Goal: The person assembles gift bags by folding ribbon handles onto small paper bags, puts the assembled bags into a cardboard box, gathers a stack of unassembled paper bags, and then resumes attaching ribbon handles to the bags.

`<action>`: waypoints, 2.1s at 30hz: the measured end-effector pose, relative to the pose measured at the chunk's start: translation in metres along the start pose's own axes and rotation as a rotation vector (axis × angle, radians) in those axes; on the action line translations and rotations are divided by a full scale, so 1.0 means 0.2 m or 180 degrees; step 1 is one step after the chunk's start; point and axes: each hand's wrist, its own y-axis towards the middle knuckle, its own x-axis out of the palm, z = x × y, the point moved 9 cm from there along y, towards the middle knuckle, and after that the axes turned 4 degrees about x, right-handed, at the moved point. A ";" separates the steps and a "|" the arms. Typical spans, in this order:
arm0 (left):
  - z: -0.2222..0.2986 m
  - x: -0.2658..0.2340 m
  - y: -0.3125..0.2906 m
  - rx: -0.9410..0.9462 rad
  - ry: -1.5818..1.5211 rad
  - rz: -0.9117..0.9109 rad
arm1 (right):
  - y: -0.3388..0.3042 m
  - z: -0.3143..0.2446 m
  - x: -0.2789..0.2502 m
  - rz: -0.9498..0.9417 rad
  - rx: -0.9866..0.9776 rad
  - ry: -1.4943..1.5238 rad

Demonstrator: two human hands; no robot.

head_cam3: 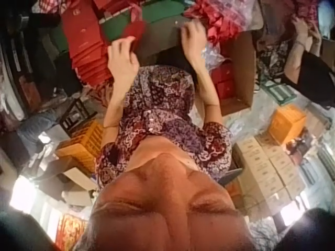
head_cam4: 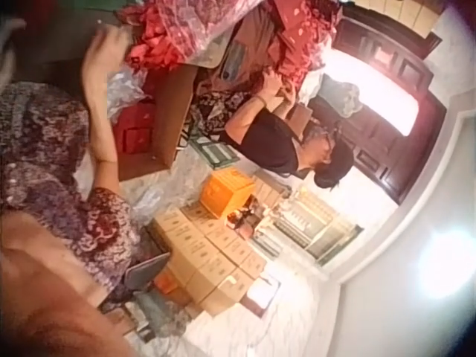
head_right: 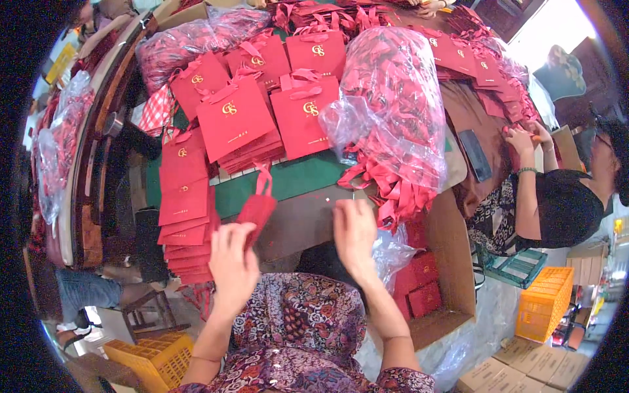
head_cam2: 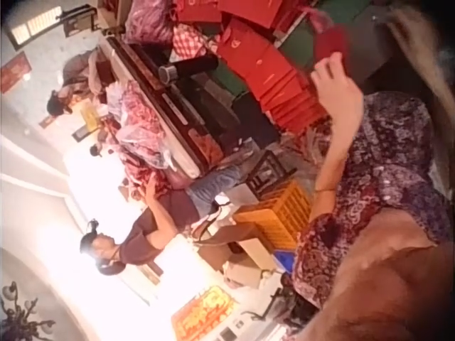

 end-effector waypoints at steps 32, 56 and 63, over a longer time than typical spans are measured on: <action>-0.25 0.39 0.00 0.0011 -0.0226 -0.0151 | -0.29 -0.49 0.31 -0.1814 -0.0186 0.1576; -0.20 0.38 -0.02 -0.0258 -0.0947 0.0089 | -0.14 -0.32 0.42 -0.1298 0.0369 0.0811; -0.22 0.38 0.01 -0.0253 -0.1142 -0.0070 | -0.11 -0.37 0.32 -0.1298 -0.0084 0.0971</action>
